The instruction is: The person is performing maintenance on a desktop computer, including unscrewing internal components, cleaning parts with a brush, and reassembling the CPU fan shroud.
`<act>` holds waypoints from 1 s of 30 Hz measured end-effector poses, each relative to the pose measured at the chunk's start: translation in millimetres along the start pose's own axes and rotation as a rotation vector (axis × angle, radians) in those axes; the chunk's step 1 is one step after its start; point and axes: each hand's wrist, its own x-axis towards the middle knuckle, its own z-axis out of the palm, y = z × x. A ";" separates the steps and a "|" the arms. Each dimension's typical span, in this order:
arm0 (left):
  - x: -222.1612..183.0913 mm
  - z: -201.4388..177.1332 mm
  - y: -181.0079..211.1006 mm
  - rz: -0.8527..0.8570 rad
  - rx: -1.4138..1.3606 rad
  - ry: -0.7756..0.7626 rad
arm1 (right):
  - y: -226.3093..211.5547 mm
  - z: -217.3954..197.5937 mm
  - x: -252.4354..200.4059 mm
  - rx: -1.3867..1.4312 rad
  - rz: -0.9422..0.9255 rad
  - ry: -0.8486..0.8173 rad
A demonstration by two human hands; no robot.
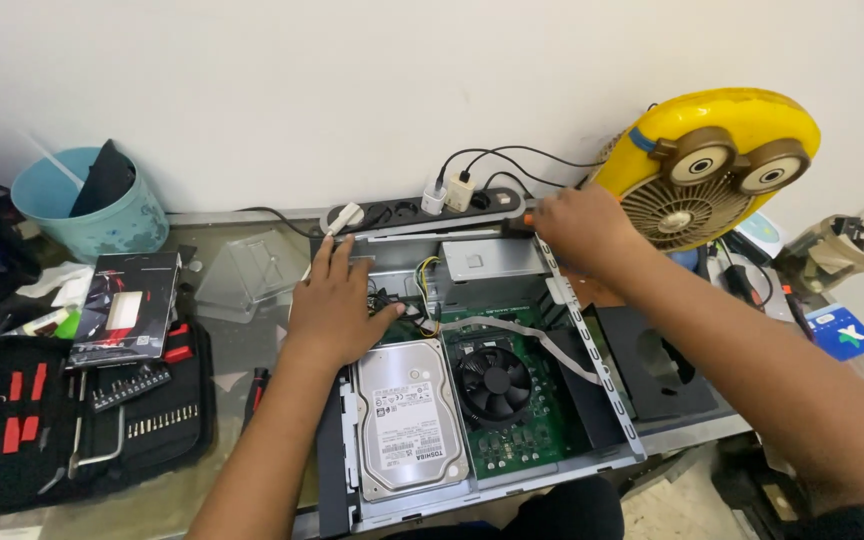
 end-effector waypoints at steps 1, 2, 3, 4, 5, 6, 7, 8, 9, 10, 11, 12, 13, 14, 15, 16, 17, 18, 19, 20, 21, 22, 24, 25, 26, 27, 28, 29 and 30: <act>0.5 0.1 -0.7 0.004 -0.003 0.001 | -3.6 12.8 -4.5 -0.003 0.002 -0.003; 0.7 1.0 -0.6 0.001 0.008 0.004 | -7.2 26.1 -10.8 -0.003 0.068 0.153; 0.7 1.9 -0.1 -0.002 0.018 0.008 | -10.6 39.4 -17.6 -0.003 0.134 0.308; 1.3 3.0 -0.5 0.005 0.016 0.008 | -8.8 32.4 -24.8 -0.006 0.138 0.303; 1.9 4.0 -0.6 0.001 0.026 0.009 | -6.8 25.2 -32.2 0.258 0.203 0.313; 2.8 4.1 -1.3 -0.003 0.039 0.011 | -5.4 18.1 -38.8 0.524 0.268 0.323; 2.6 4.4 -0.8 0.005 0.040 0.011 | -0.8 18.4 -40.2 0.523 0.276 0.321; 2.4 4.1 -1.1 0.001 0.047 0.007 | 5.2 17.6 -38.4 0.492 0.296 0.347; 2.3 3.9 -1.6 -0.002 0.053 0.002 | 11.0 16.8 -36.5 0.461 0.316 0.373; 1.5 4.6 -1.7 -0.004 0.055 0.000 | 16.4 23.4 -31.4 0.465 0.315 0.374; 1.0 5.4 -1.8 -0.003 0.050 0.001 | 21.9 30.1 -26.2 0.312 0.273 0.337; 1.7 5.0 -2.1 -0.001 0.045 0.006 | 28.5 36.3 -20.0 0.157 0.233 0.302; 1.3 4.8 -2.4 -0.002 0.050 0.008 | 31.4 39.0 -11.7 0.159 0.235 0.306; 1.6 4.4 -2.0 -0.005 0.038 0.015 | 35.5 41.6 -3.7 0.043 0.202 0.328; 1.8 4.1 -1.6 -0.008 0.027 0.023 | 39.6 44.0 4.3 -0.074 0.169 0.350; 2.5 4.4 -1.6 -0.009 0.030 0.027 | 40.7 37.3 12.4 -0.074 0.170 0.354; 3.1 4.7 -1.8 -0.013 0.026 0.023 | 41.8 30.5 20.5 -0.069 0.131 0.242; 3.8 4.6 -2.4 -0.017 0.024 0.019 | 42.7 23.6 29.2 -0.064 0.091 0.131; 3.6 3.2 -1.4 -0.020 0.027 0.022 | 41.4 12.3 33.1 -0.063 0.092 0.136; 3.1 1.7 -0.7 -0.026 0.020 0.011 | 40.2 0.6 37.5 -0.032 0.030 0.093; 2.8 0.4 0.0 -0.032 0.012 -0.001 | 38.9 -11.1 41.9 -0.002 -0.032 0.050; 2.6 0.4 -0.1 -0.034 0.015 0.001 | 39.0 -15.1 47.6 -0.001 -0.032 0.055; 3.2 0.5 0.1 -0.028 0.017 0.004 | 39.5 -22.3 58.5 0.069 -0.079 0.000; 3.3 0.9 -0.2 -0.029 0.021 0.005 | 43.3 -18.6 61.2 0.072 -0.078 0.003; 3.5 1.6 -0.2 -0.035 0.024 0.004 | 47.2 -14.5 63.2 0.091 -0.066 -0.026; 3.7 2.2 0.1 -0.040 0.026 0.004 | 51.2 -10.4 65.1 0.110 -0.055 -0.054; 3.4 2.2 -0.8 -0.037 0.033 0.005 | 48.8 -18.4 63.9 0.114 -0.048 -0.052; 3.2 2.0 -1.5 -0.037 0.031 -0.006 | 46.7 -26.4 62.7 0.073 -0.088 -0.092; 4.2 1.6 -1.4 -0.037 0.027 -0.014 | 46.4 -34.8 61.6 0.028 -0.127 -0.133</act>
